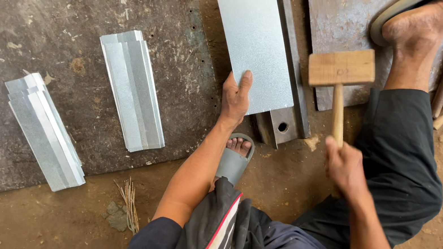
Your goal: The person places rectangular metal sheets on a metal bending jig and uses a wooden mallet to strike and bend them into a V-shape. The person repeatedly repositions the sheets and strikes them along the bend line to form the desired shape.
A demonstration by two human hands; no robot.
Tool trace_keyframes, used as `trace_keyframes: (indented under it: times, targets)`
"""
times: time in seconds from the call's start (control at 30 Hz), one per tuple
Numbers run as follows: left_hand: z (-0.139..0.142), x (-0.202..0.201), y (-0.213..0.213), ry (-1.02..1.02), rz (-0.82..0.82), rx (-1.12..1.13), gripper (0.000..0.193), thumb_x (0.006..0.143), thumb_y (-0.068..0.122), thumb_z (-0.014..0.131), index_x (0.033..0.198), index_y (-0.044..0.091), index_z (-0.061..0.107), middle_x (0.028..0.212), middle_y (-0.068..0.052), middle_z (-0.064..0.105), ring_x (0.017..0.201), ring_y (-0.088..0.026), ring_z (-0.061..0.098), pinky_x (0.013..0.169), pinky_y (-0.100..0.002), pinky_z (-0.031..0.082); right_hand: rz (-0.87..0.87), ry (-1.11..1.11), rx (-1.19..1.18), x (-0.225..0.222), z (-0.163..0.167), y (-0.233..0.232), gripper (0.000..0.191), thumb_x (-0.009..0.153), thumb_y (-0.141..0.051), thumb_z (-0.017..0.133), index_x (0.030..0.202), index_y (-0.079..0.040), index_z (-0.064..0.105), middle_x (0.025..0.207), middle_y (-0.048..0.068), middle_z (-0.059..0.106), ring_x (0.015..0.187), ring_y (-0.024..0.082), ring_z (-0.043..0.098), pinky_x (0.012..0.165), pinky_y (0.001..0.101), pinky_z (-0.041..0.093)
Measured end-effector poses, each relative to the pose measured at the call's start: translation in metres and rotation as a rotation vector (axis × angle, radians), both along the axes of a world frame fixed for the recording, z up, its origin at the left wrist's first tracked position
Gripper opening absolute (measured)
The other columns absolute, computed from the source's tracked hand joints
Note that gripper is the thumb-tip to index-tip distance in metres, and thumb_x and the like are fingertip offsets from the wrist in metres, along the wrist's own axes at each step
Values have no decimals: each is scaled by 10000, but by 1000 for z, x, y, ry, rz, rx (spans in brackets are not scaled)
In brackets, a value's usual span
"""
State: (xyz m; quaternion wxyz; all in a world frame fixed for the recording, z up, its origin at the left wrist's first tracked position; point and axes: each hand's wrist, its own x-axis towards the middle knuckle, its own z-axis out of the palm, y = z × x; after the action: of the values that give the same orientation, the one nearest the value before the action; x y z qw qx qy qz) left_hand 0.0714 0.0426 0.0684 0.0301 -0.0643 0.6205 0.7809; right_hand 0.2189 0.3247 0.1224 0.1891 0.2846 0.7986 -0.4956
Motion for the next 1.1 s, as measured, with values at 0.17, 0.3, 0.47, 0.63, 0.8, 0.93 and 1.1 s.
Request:
trace_keyframes:
  times: [0.17,0.3,0.47,0.63,0.8,0.93,1.1]
  targets:
    - [-2,1,-1,7,9,-55,481,1092,443,533,1201,-23,589,924,-19,588,846,-93,500,800,-307,477,50,15,-21,39,63,-55,355,1007,-292,600,825,12,610,551,15,539,477,110,510,436,296,426]
    - [-12,0,-1,26,-6,-56,487,1068,462,516,1201,-2,587,891,-8,580,806,-97,494,771,-315,481,163,294,-75,52,105,-75,349,1074,-282,489,862,-27,600,629,7,530,539,101,502,503,262,431]
    - [-20,-3,-2,-43,-7,-151,497,1102,445,541,1080,-51,559,829,-67,555,761,-148,462,713,-362,464,399,224,167,46,108,-88,349,1103,-253,492,871,-16,598,694,77,537,591,199,515,584,341,455]
    - [-13,0,-2,81,34,-22,496,1055,429,514,1228,-32,566,1030,-59,644,918,-144,572,835,-340,494,317,263,162,52,93,-91,301,1051,-226,478,891,-20,628,659,135,550,546,263,543,547,424,455]
    - [-4,-2,-2,25,27,-154,453,1082,371,517,1215,-55,598,978,-101,650,883,-186,573,827,-372,510,579,564,574,59,87,-87,260,1109,-150,548,904,10,565,776,173,586,690,346,579,641,471,476]
    - [-1,-2,-1,230,74,-91,470,1097,359,501,1318,-55,534,1199,-91,638,1088,-193,587,976,-380,471,245,313,138,52,92,-90,242,1041,-179,514,894,-30,636,667,62,548,590,270,552,558,407,467]
    - [-1,1,-2,32,55,-73,473,1056,384,531,1239,-50,579,1018,-64,645,920,-166,554,856,-361,490,452,286,329,41,90,-91,290,1092,-174,544,867,-1,602,715,63,496,605,248,517,601,396,445]
